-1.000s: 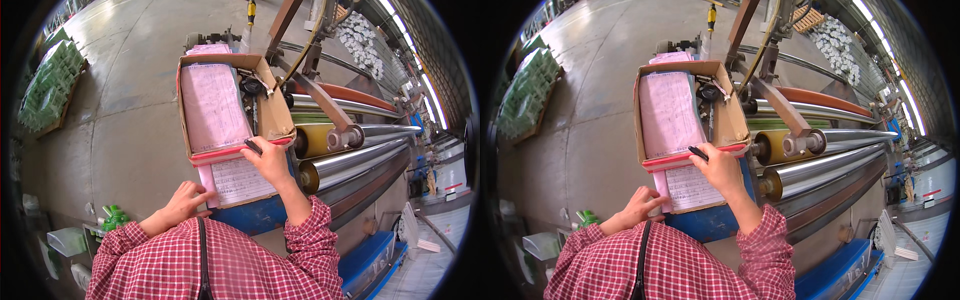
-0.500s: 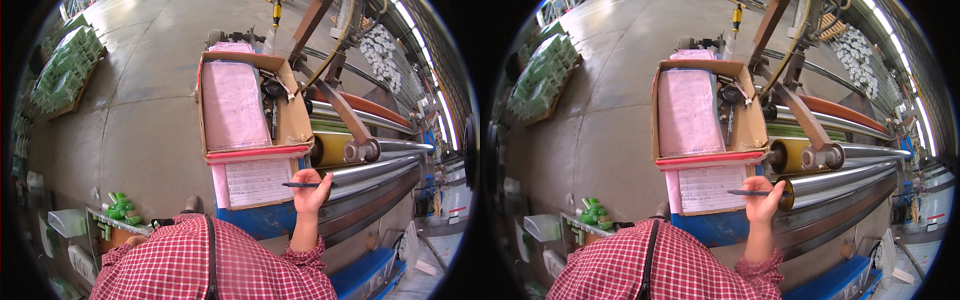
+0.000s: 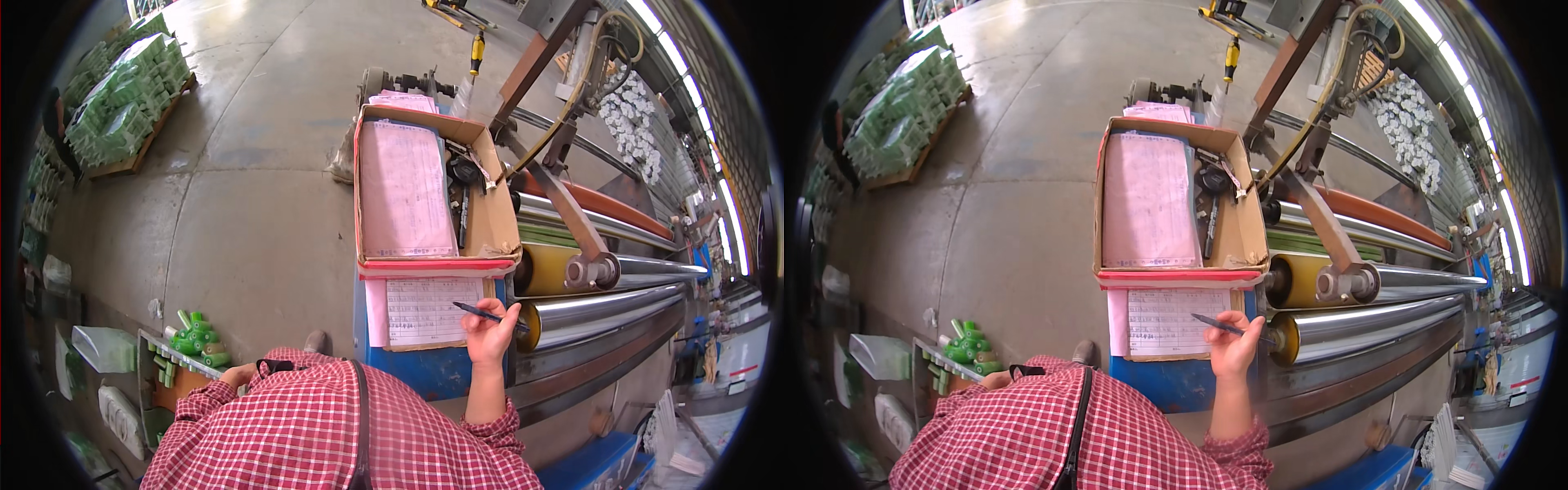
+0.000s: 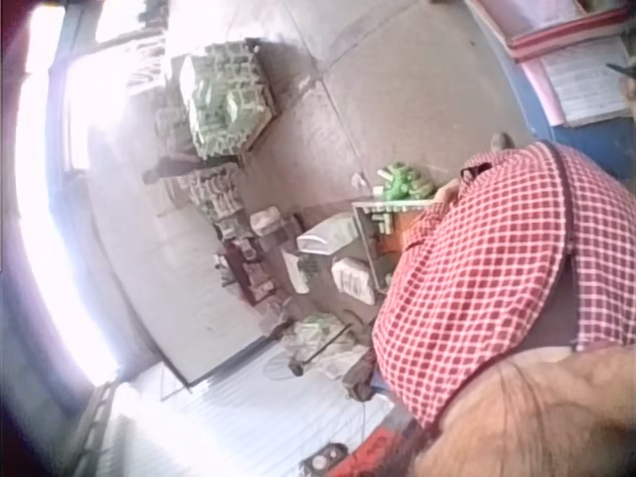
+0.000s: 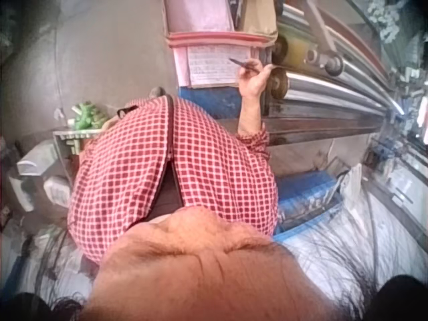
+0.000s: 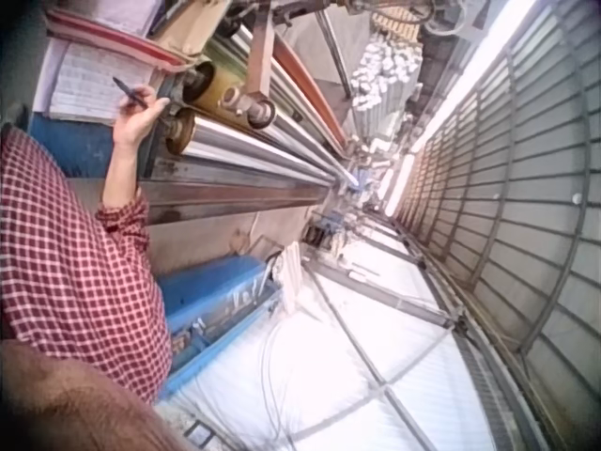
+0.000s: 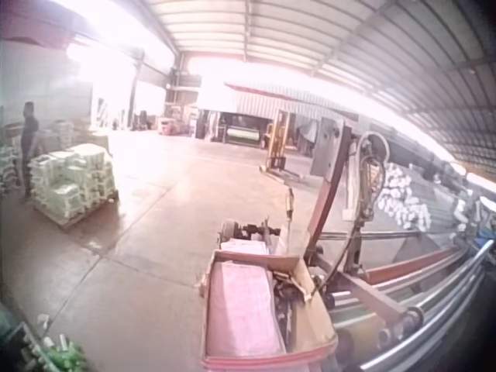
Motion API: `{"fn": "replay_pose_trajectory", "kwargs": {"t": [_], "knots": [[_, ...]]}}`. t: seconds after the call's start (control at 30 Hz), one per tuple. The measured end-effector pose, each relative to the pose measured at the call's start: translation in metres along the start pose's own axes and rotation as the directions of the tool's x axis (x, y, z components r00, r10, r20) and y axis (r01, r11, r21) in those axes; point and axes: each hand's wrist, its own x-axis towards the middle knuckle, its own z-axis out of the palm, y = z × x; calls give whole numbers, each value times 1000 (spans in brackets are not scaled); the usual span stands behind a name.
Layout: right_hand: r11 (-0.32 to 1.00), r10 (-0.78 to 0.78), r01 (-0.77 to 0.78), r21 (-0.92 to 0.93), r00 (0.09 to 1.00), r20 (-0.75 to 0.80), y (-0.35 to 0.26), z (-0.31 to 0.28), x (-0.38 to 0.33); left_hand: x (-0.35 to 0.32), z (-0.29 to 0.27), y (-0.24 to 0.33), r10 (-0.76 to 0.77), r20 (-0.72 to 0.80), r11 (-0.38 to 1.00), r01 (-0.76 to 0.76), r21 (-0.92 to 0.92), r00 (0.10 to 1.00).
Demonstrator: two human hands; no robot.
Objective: Checking and writing on a production log sheet near a industrial roller machine.
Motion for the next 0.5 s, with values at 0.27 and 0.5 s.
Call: {"fn": "replay_pose_trajectory", "kwargs": {"t": [0.27, 0.5], "knots": [[999, -32, 32, -20, 999, 27, 2, -1, 0, 5, 7, -15, 14, 95, 986, 2, -166, 995], [999, -31, 32, -18, 999, 21, 3, 2, 0, 29, 57, -48, 114, -211, 916, -185, -356, 971]]}}
